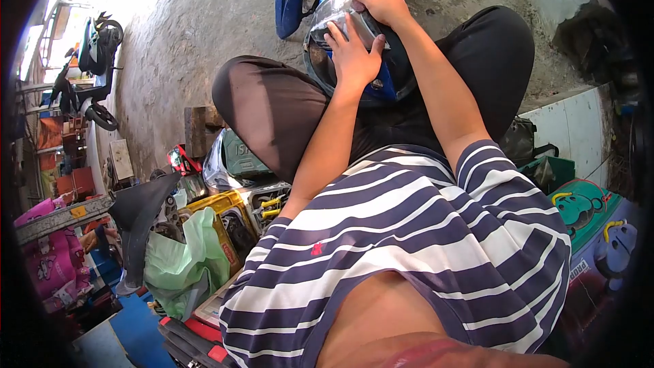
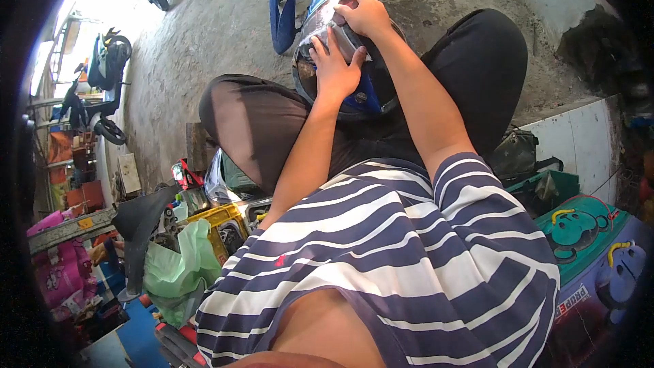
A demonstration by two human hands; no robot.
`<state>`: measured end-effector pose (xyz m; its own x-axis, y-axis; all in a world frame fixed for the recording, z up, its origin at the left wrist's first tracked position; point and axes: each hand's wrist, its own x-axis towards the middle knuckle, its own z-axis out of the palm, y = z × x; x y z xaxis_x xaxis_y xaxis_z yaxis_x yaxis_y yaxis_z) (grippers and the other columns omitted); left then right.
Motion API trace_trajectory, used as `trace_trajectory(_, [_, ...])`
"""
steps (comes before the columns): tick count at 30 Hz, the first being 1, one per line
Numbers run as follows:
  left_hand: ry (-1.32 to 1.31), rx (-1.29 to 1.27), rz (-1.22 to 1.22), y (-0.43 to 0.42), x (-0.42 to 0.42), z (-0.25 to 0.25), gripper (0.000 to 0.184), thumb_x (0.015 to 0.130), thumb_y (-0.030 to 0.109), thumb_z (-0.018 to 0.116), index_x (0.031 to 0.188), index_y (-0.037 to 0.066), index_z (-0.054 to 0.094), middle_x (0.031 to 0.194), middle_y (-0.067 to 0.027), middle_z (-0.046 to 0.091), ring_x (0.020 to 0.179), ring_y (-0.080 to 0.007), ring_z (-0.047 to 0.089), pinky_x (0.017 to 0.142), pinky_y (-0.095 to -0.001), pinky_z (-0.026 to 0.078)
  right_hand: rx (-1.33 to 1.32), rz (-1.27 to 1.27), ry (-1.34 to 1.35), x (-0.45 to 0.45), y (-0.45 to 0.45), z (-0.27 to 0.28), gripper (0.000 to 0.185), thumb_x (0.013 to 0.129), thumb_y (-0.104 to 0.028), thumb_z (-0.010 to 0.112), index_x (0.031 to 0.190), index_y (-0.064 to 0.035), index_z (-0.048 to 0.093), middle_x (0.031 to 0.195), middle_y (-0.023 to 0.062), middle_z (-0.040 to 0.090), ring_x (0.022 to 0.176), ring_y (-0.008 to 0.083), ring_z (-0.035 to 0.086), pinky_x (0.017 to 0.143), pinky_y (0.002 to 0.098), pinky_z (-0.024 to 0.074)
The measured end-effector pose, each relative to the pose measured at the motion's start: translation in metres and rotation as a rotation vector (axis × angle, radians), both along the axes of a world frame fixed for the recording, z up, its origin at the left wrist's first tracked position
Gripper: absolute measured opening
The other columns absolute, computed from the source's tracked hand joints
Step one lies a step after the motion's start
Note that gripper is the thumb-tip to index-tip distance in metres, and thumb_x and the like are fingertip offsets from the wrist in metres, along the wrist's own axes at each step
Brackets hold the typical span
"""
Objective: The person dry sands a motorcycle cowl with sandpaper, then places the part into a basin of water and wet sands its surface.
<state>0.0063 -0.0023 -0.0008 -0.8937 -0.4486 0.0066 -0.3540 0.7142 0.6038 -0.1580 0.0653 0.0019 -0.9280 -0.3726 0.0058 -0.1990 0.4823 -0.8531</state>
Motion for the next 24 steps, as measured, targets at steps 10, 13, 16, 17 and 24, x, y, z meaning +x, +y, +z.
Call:
trace_trajectory(10, [-0.007, -0.009, 0.003, 0.0, 0.0, 0.0, 0.103, 0.096, 0.059, 0.068, 0.169, 0.008, 0.015, 0.169, -0.0396, 0.007, 0.154, -0.064, 0.012, 0.123, -0.0627, 0.027, 0.05, -0.026, 0.013, -0.007, 0.003, 0.002, 0.059, 0.087, -0.046, 0.082, 0.112, 0.0066, 0.075, 0.102, 0.0133, 0.077, 0.093, 0.0226, 0.072, 0.085, 0.0358, 0.0556])
trace_trajectory(13, [0.003, -0.019, -0.002, 0.0, 0.0, -0.004, 0.104, 0.096, 0.059, 0.068, 0.169, 0.008, 0.015, 0.169, -0.0395, 0.007, 0.154, -0.0642, 0.012, 0.124, -0.0622, 0.027, 0.024, 0.117, -0.07, -0.013, -0.002, -0.02, 0.07, 0.083, -0.057, 0.078, 0.116, 0.0053, 0.075, 0.113, 0.0228, 0.077, 0.106, 0.035, 0.074, 0.093, 0.0414, 0.0566])
trace_trajectory(16, [-0.007, -0.019, 0.002, -0.002, -0.001, -0.003, 0.104, 0.096, 0.06, 0.067, 0.169, 0.007, 0.015, 0.169, -0.0392, 0.007, 0.154, -0.0643, 0.012, 0.124, -0.062, 0.027, 0.076, 0.142, -0.059, -0.013, 0.0, -0.012, 0.073, 0.083, -0.059, 0.077, 0.116, 0.006, 0.075, 0.113, 0.0239, 0.076, 0.107, 0.0342, 0.074, 0.093, 0.0412, 0.0566])
trace_trajectory(17, [-0.006, -0.015, 0.001, -0.001, 0.0, -0.002, 0.104, 0.096, 0.06, 0.067, 0.169, 0.007, 0.015, 0.169, -0.0392, 0.007, 0.153, -0.0644, 0.012, 0.124, -0.0619, 0.027, 0.06, 0.085, -0.042, -0.012, 0.002, -0.009, 0.073, 0.083, -0.059, 0.078, 0.116, 0.0057, 0.075, 0.114, 0.0237, 0.076, 0.107, 0.0342, 0.074, 0.093, 0.0412, 0.0566])
trace_trajectory(24, [0.011, -0.008, 0.0, -0.001, 0.001, -0.001, 0.103, 0.096, 0.058, 0.068, 0.169, 0.008, 0.015, 0.169, -0.04, 0.008, 0.153, -0.065, 0.013, 0.124, -0.0623, 0.027, 0.104, 0.095, -0.041, -0.011, 0.004, -0.004, 0.065, 0.083, -0.059, 0.078, 0.115, -0.0023, 0.078, 0.113, 0.0204, 0.077, 0.107, 0.0347, 0.074, 0.093, 0.0416, 0.0569])
